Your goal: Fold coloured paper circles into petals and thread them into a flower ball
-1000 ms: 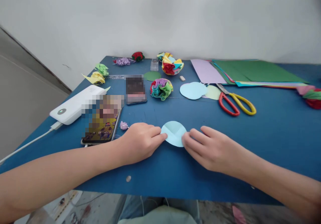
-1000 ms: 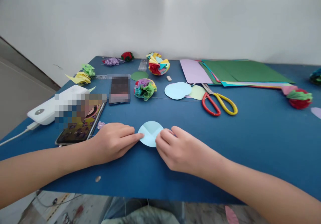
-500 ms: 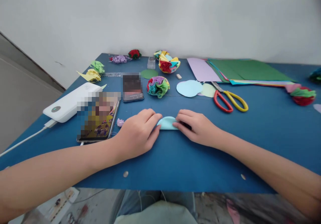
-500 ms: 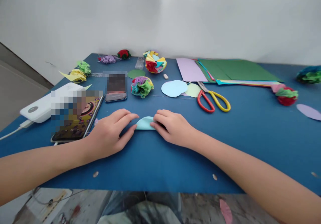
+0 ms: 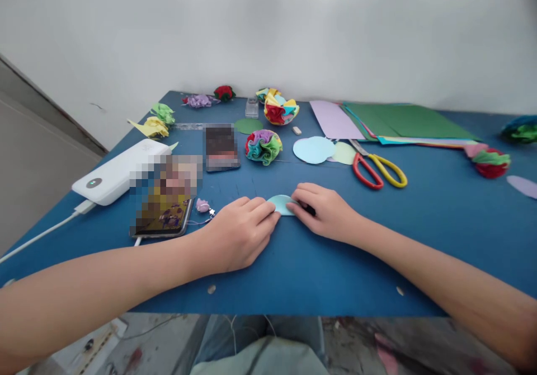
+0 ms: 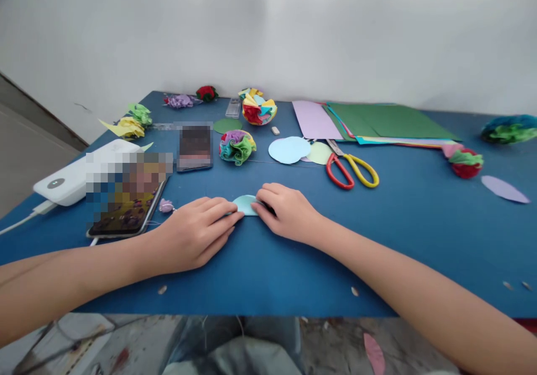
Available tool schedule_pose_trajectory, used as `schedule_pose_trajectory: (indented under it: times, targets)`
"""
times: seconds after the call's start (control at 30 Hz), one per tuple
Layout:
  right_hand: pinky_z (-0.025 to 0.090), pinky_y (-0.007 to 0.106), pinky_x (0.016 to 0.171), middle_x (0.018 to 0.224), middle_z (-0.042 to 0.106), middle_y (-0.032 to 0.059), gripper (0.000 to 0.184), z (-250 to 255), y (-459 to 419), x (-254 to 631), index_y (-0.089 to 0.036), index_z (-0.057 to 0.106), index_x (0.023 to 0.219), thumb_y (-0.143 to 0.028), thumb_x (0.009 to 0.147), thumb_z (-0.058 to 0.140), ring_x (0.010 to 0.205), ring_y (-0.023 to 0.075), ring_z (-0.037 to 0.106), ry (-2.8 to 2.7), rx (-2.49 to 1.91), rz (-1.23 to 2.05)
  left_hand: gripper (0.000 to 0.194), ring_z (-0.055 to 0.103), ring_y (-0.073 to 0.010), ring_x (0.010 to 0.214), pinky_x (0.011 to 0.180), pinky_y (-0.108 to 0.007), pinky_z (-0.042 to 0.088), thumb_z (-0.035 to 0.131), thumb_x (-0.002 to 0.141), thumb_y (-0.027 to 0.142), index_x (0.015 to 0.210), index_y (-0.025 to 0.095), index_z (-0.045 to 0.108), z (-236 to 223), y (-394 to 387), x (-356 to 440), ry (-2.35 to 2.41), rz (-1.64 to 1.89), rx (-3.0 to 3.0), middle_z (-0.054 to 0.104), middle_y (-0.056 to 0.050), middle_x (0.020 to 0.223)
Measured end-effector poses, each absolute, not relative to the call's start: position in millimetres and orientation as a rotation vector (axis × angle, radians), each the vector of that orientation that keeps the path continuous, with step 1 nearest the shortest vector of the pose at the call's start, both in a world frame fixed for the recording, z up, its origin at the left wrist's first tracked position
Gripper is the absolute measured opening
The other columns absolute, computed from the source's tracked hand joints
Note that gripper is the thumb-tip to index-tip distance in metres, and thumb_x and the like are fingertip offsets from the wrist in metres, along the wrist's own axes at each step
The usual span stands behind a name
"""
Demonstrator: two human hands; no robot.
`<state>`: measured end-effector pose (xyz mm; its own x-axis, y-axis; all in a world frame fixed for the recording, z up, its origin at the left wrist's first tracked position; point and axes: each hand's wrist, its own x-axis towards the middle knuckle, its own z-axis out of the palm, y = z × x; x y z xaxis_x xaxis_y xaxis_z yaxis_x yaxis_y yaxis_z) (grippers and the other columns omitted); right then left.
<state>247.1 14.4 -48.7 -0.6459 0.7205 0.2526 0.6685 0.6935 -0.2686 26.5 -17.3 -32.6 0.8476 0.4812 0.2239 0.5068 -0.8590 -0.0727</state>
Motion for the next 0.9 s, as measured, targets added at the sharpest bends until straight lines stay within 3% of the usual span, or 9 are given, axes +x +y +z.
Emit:
schedule_pose_trajectory:
  times: [0.23, 0.4, 0.6, 0.8, 0.9]
  targets:
    - [0.038, 0.027, 0.066, 0.084, 0.053, 0.0049, 0.023, -48.8, 6.8, 242.6, -0.018, 0.046, 0.086, -0.039, 0.09, 0.038, 0.078, 0.0169, 0.047, -2.569, -1.2, 0.095, 0.035, 0.049, -0.0251, 0.095, 0.074, -0.037, 0.043, 0.031, 0.088, 0.017, 0.115, 0.008, 0.051, -31.3, -17.5, 27.5, -0.789, -0.197, -2.898, 0.053, -0.014, 0.102]
    - [0.038, 0.031, 0.069, 0.085, 0.053, 0.0059, 0.02, -45.7, 3.3, 241.2, -0.017, 0.046, 0.088, -0.036, 0.09, 0.039, 0.079, 0.0189, 0.046, -2.585, -1.22, 0.054, 0.027, 0.047, -0.022, 0.077, 0.064, -0.035, 0.041, 0.036, 0.085, 0.019, 0.086, 0.008, 0.061, -31.9, -18.9, 27.7, -0.846, -0.258, -2.823, 0.053, -0.012, 0.084]
    - [0.038, 0.032, 0.07, 0.089, 0.051, 0.0072, 0.013, -46.7, 5.2, 245.7, -0.015, 0.05, 0.092, -0.019, 0.088, 0.038, 0.079, 0.018, 0.046, -2.578, -1.211, 0.1, 0.027, 0.045, -0.02, 0.072, 0.065, -0.034, 0.041, 0.037, 0.084, 0.019, 0.066, 0.012, 0.056, -31.2, -17.5, 25.0, -1.003, -0.377, -2.79, 0.052, -0.01, 0.077]
    - [0.038, 0.031, 0.069, 0.082, 0.054, 0.0052, 0.012, -43.0, 4.6, 252.2, -0.016, 0.055, 0.094, -0.016, 0.084, 0.049, 0.075, 0.0153, 0.049, -2.446, -0.934, -0.037, 0.025, 0.05, -0.0198, 0.089, 0.077, -0.033, 0.043, 0.035, 0.088, 0.026, 0.103, 0.013, 0.051, -24.6, -16.2, 27.1, -1.444, -0.82, -2.888, 0.054, -0.009, 0.094]
    - [0.038, 0.032, 0.071, 0.079, 0.061, 0.0027, 0.021, -38.6, 1.3, 255.9, -0.018, 0.055, 0.1, -0.011, 0.08, 0.054, 0.071, 0.0134, 0.052, -2.418, -0.701, -0.165, 0.029, 0.051, -0.0189, 0.093, 0.076, -0.032, 0.045, 0.037, 0.089, 0.032, 0.112, 0.016, 0.046, -23.3, -11.5, 26.7, -1.677, -1.104, -2.967, 0.053, -0.008, 0.101]
